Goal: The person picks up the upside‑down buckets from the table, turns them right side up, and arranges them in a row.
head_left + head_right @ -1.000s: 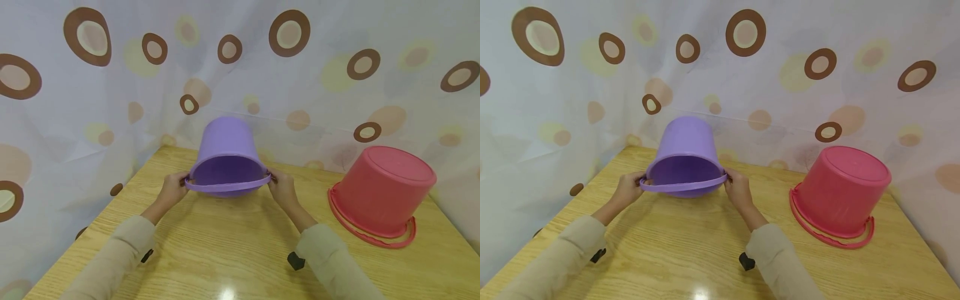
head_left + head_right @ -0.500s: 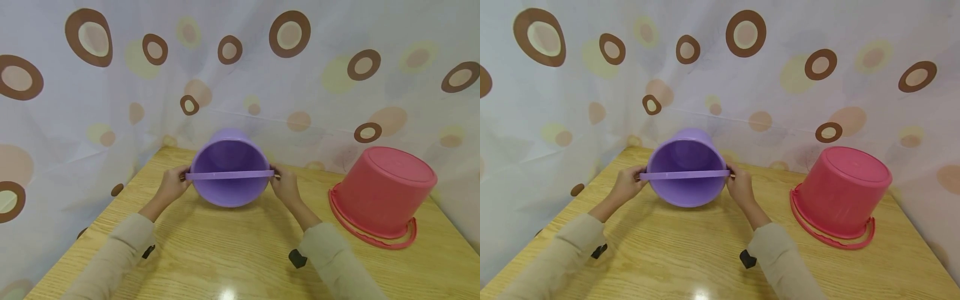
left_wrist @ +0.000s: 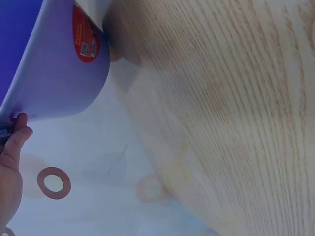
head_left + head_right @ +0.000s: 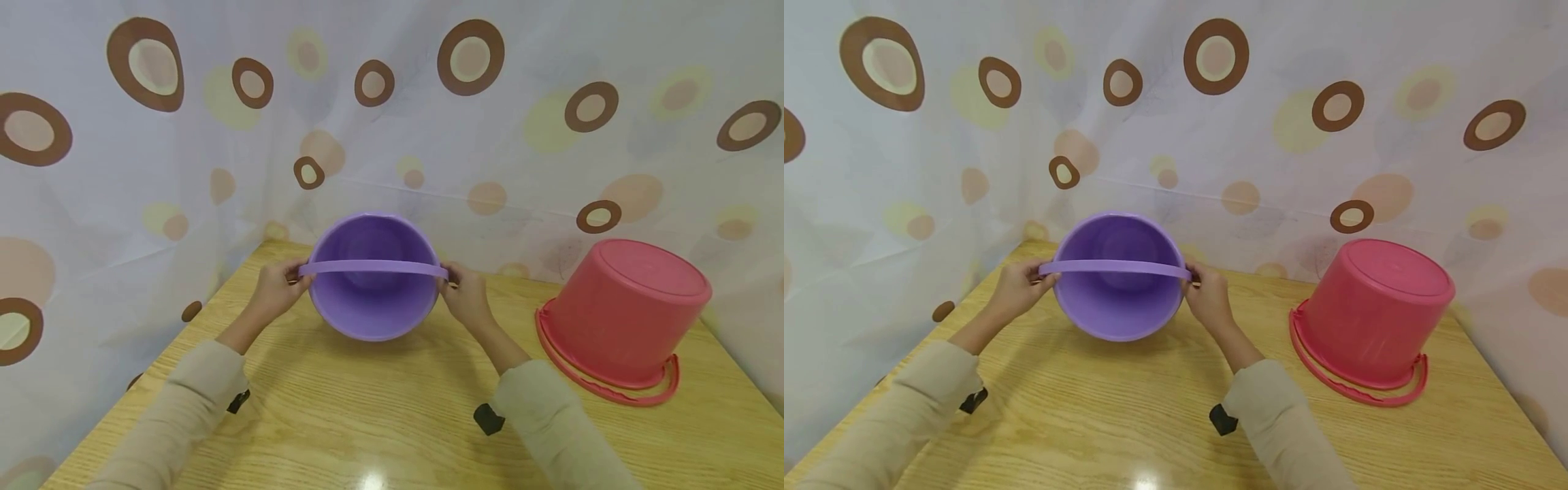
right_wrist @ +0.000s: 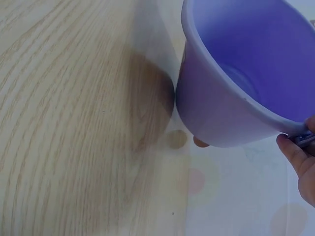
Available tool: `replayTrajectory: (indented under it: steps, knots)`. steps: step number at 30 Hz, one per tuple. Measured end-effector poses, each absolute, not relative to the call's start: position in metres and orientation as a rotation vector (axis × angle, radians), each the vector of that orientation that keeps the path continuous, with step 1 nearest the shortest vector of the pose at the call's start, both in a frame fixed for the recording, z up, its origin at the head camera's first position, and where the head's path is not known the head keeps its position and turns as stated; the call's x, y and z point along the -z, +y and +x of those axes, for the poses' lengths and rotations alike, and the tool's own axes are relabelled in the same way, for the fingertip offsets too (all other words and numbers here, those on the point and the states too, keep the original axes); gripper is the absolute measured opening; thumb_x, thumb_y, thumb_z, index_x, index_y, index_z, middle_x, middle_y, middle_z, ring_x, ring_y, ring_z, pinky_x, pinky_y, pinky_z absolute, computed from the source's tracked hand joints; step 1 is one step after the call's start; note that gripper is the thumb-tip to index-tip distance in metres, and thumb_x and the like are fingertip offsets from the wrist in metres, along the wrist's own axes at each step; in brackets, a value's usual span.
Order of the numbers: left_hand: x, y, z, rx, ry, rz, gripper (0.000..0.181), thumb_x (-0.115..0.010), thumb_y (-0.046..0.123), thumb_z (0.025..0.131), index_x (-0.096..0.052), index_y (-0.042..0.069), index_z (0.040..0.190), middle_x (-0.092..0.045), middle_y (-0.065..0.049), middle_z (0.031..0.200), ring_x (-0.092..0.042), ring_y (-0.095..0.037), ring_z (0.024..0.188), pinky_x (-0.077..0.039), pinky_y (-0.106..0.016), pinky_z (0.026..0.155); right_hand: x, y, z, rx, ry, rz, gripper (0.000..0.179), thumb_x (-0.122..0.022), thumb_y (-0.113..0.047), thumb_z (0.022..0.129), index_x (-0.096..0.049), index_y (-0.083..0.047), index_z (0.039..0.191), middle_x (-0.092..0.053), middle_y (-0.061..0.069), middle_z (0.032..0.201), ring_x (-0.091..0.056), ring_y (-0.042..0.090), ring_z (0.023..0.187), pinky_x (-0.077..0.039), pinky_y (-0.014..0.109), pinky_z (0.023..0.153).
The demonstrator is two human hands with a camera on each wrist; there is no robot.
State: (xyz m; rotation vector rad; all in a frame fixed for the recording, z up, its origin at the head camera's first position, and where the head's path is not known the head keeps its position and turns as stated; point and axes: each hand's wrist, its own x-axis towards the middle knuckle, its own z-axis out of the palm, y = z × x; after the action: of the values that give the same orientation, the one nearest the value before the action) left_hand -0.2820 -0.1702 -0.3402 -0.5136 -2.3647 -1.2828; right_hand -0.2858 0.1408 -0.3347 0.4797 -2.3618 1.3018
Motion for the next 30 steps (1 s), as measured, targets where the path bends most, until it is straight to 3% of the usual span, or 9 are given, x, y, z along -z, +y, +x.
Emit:
replayTrajectory:
  steps: [10, 14, 21, 26, 30]
  knots:
    - [0.323, -0.172, -0.280, 1.236, -2.434, -0.413, 0.025, -0.062, 0.001, 0.085, -0.063, -0.015, 0.104, -0.066, -0.031, 0.098, -0.066, -0.039, 0.092, -0.057, -0.033, 0.074, 0.320, 0.137, -0.283, -1.245, -2.324, 0.452, 0.014, -0.061, 0.003, 0.083, -0.065, 0.013, 0.092, -0.067, 0.028, 0.088, -0.067, 0.037, 0.083, -0.056, 0.042, 0.076]
    - [0.316, -0.173, -0.281, 1.255, -2.420, -0.421, 0.023, -0.061, -0.001, 0.085, -0.063, -0.017, 0.102, -0.066, -0.031, 0.097, -0.066, -0.040, 0.092, -0.057, -0.030, 0.073, 0.316, 0.136, -0.283, -1.227, -2.322, 0.446, 0.011, -0.062, 0.003, 0.081, -0.065, 0.012, 0.086, -0.068, 0.027, 0.082, -0.066, 0.035, 0.077, -0.056, 0.041, 0.074]
    - [0.307, -0.174, -0.283, 1.262, -2.388, -0.427, 0.020, -0.061, -0.003, 0.083, -0.065, -0.017, 0.097, -0.066, -0.031, 0.094, -0.066, -0.040, 0.091, -0.056, -0.021, 0.070, 0.309, 0.136, -0.281, -1.192, -2.387, 0.406, 0.013, -0.062, -0.001, 0.082, -0.067, 0.010, 0.083, -0.068, 0.024, 0.078, -0.064, 0.025, 0.069, -0.048, 0.017, 0.059]
    - [0.304, -0.174, -0.282, 1.259, -2.408, -0.375, 0.021, -0.062, 0.000, 0.084, -0.065, -0.016, 0.097, -0.066, -0.031, 0.095, -0.065, -0.040, 0.092, -0.053, -0.013, 0.065, 0.302, 0.134, -0.277, -1.283, -2.435, 0.363, 0.016, -0.061, -0.003, 0.085, -0.067, 0.011, 0.089, -0.068, 0.026, 0.084, -0.065, 0.024, 0.073, -0.047, 0.013, 0.058]
    - [0.304, -0.174, -0.282, 1.314, -2.392, -0.346, 0.023, -0.062, -0.001, 0.085, -0.064, -0.016, 0.101, -0.065, -0.032, 0.097, -0.065, -0.040, 0.095, -0.051, -0.010, 0.066, 0.296, 0.133, -0.273, -1.426, -2.465, 0.311, 0.028, -0.061, -0.007, 0.088, -0.063, 0.009, 0.111, -0.067, 0.027, 0.102, -0.066, 0.029, 0.091, -0.052, 0.015, 0.070]
